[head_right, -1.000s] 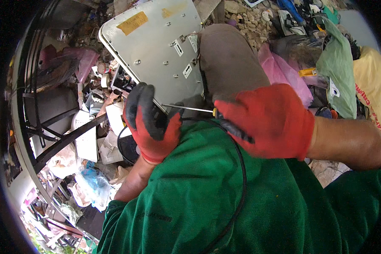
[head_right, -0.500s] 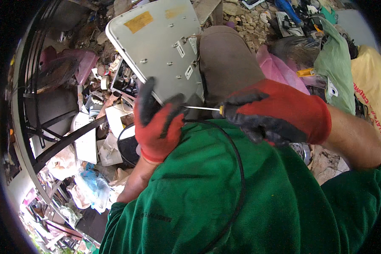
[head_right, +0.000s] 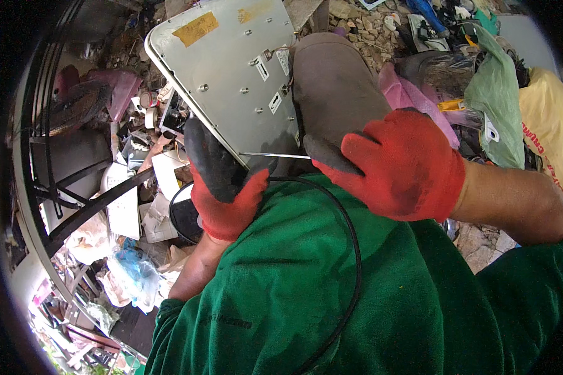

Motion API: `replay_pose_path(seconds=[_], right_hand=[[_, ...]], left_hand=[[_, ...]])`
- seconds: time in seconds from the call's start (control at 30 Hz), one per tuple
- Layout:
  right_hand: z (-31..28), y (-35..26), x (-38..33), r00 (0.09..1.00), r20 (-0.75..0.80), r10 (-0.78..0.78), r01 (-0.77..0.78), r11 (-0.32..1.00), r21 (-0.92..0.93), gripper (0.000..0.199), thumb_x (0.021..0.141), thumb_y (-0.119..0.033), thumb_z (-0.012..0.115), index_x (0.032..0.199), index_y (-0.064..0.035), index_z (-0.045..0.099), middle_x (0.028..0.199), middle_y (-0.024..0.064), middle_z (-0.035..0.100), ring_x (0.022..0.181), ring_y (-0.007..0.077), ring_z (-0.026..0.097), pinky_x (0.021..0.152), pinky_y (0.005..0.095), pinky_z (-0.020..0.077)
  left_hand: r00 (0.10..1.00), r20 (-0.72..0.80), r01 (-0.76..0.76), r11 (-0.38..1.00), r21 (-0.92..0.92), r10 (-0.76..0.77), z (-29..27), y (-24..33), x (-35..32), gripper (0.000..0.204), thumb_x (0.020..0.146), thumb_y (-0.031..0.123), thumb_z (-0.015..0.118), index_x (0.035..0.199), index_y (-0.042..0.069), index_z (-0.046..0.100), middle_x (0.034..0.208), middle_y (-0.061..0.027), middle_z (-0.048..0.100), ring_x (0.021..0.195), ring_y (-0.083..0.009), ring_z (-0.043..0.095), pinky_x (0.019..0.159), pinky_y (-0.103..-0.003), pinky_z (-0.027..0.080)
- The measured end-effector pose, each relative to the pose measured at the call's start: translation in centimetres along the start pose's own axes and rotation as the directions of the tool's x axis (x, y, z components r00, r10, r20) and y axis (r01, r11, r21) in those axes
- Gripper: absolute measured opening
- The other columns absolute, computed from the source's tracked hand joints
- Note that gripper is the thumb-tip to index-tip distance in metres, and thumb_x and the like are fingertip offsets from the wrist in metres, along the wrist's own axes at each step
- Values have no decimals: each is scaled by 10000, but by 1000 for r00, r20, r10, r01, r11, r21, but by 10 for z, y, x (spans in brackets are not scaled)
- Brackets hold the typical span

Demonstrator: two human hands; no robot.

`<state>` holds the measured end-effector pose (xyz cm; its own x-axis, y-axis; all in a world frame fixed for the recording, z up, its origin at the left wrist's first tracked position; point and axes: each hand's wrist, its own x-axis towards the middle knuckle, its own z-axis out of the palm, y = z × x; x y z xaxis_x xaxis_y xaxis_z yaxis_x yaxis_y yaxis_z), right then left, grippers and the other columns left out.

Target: The person uses a screwdriver to remove several screws from a white electronic panel while seated in a cluttered workspace.

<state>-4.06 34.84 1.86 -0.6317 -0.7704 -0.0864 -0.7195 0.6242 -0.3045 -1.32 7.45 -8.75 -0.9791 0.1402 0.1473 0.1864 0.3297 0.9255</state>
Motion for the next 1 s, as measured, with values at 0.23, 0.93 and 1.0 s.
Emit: replay_pose_path(seconds=[0.23,0.93,1.0], right_hand=[[-3,31,3,926,282,250,-356,334,873,326,959,-312,612,1052,-3,665,757,66,640,629,140,617,536,321,484],[-11,36,-12,905,403,138,-421,155,894,402,947,-164,599,1309,11,620,899,96,679,578,128,609,584,317,520],[15,34,-25,988,140,70,-156,444,882,381,970,-170,551,1291,20,627,879,100,671,547,117,590,559,289,507]], left_hand=[[999,40,-7,966,260,-3,-3,20,8,351,752,105,809,1084,17,741,1271,-285,612,1152,-402,647,955,-398,527],[995,68,61,980,189,-75,-6,19,7,325,767,6,735,1090,31,750,1221,-224,644,1101,-320,672,873,-369,553],[994,104,-54,972,230,30,-5,18,11,333,774,2,729,1104,41,753,1227,-228,646,1138,-311,662,895,-367,547]])
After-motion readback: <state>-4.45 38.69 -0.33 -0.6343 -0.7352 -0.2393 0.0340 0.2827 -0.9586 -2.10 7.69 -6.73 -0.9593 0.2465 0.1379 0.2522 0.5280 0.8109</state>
